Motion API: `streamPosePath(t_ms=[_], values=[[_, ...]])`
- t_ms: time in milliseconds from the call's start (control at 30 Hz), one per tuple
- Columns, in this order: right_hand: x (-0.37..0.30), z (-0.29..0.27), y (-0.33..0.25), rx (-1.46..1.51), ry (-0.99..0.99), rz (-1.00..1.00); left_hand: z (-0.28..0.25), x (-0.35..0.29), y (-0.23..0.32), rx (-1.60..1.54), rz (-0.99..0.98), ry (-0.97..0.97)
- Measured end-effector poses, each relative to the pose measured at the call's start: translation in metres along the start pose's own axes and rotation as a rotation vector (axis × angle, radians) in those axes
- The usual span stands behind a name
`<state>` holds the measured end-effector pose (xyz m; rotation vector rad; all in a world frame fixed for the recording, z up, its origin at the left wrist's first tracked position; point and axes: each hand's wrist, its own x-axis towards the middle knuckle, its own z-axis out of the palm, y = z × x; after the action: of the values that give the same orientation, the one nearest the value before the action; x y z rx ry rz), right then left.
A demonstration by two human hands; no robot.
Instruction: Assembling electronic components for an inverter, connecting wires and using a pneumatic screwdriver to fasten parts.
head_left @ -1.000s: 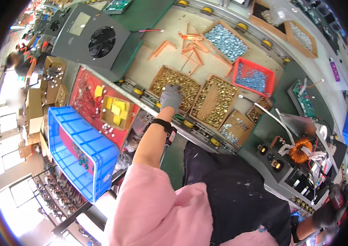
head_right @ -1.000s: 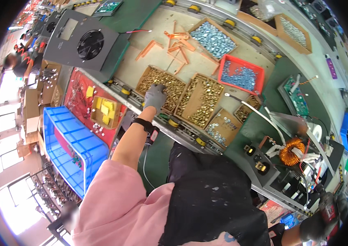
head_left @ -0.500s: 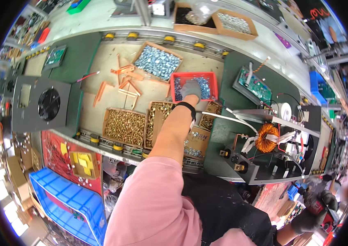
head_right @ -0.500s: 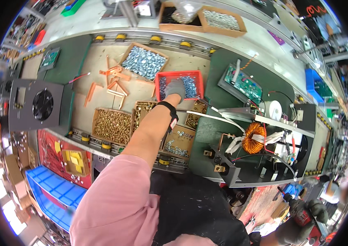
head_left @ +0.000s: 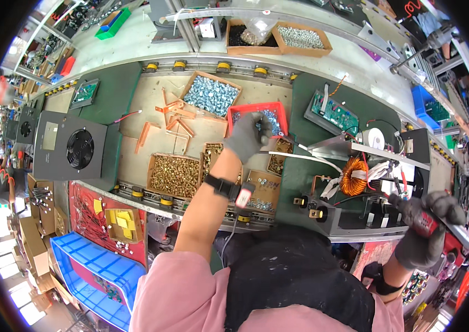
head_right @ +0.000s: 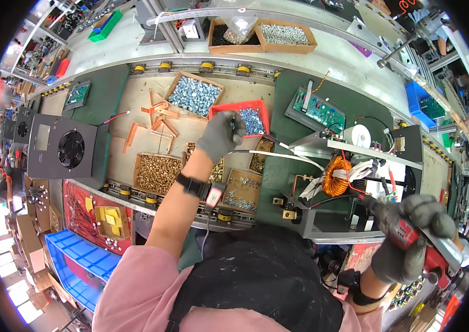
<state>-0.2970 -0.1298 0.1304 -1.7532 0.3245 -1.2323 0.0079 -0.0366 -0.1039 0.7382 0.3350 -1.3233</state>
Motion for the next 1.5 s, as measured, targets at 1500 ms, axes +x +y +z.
streamPosePath(t_ms=[1500], values=[[-0.017,0.123,-0.011,0.725,-0.228,0.258,-0.35,-0.345,0.032,1.292,0.135,1.783]])
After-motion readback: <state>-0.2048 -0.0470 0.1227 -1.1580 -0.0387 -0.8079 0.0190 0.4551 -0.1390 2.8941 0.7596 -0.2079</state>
